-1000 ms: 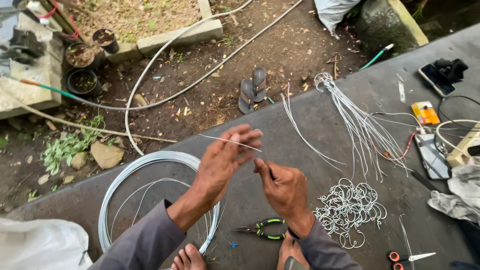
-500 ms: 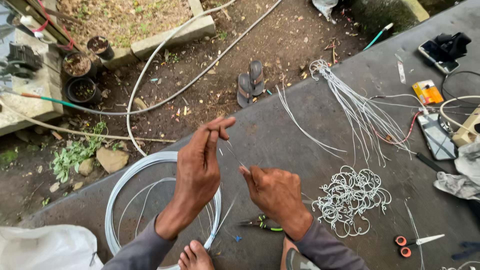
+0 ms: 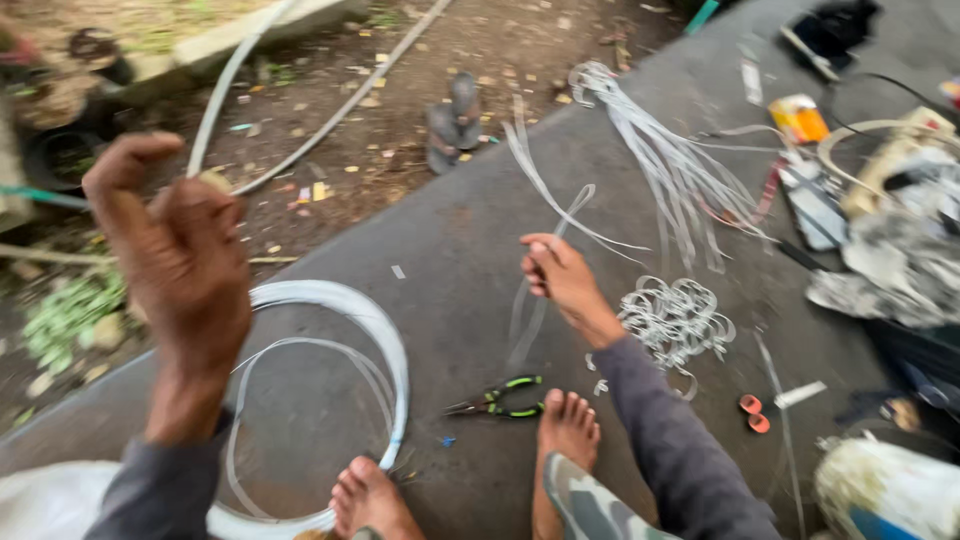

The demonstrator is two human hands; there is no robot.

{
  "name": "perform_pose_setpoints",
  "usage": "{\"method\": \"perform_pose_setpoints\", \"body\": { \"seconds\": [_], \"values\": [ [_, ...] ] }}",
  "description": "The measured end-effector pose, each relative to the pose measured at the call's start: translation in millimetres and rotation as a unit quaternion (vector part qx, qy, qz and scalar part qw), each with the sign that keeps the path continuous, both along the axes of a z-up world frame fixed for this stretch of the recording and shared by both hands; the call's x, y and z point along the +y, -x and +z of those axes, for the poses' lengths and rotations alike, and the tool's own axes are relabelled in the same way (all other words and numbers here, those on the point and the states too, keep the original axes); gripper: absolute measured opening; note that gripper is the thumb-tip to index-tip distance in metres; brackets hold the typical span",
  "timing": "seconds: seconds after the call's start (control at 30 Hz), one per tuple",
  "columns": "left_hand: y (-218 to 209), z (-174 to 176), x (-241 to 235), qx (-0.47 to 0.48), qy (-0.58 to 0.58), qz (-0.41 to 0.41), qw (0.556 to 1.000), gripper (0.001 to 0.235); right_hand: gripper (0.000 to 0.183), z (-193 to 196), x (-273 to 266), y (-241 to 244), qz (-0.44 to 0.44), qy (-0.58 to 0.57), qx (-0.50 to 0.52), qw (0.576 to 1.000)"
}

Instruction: The person sits on a mat and repeatedly cuts lengths of wire from a coil using pliers. They then bend each piece by hand into a loop and twist the end to secure it, placing the finished pieces in a pile.

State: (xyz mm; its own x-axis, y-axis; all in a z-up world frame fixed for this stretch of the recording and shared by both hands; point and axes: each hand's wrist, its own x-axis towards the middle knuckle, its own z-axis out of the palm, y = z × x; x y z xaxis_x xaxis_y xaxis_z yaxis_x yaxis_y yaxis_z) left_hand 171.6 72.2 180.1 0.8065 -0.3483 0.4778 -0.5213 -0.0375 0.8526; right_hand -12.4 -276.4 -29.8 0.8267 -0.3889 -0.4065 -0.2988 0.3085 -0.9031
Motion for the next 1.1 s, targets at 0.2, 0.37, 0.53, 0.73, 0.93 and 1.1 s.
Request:
{"method": "perform_pose_setpoints", "body": {
  "seconds": [0.2, 0.37, 0.53, 0.73, 0.93, 1.1],
  "values": [
    [32, 26, -20, 0.004, -0.161, 0.028, 0.987, 0.034, 0.04, -59, 2, 7, -0.029, 0.24, 0.148, 0.959],
    [37, 40, -41, -0.127, -0.245, -0.028, 0.961, 0.026, 0.03, -1, -4, 63, 0.031, 0.508, 0.225, 0.831],
    [39, 34, -44, -0.129, -0.167, -0.087, 0.974, 0.022, 0.036, 46, -40, 120, 0.006, 0.714, 0.29, 0.637],
    [43, 21, -42, -0.038, -0.119, -0.065, 0.99, 0.023, 0.013, 31, -54, 154, 0.031, 0.639, 0.279, 0.716],
    [41, 16, -33, 0.019, -0.123, -0.064, 0.99, 0.034, 0.015, 16, -78, 164, -0.033, 0.514, 0.116, 0.849],
    [52, 9, -47, -0.036, -0.131, -0.105, 0.985, 0.037, 0.007, 27, -78, 139, -0.181, 0.026, -0.023, 0.983]
  ]
}}
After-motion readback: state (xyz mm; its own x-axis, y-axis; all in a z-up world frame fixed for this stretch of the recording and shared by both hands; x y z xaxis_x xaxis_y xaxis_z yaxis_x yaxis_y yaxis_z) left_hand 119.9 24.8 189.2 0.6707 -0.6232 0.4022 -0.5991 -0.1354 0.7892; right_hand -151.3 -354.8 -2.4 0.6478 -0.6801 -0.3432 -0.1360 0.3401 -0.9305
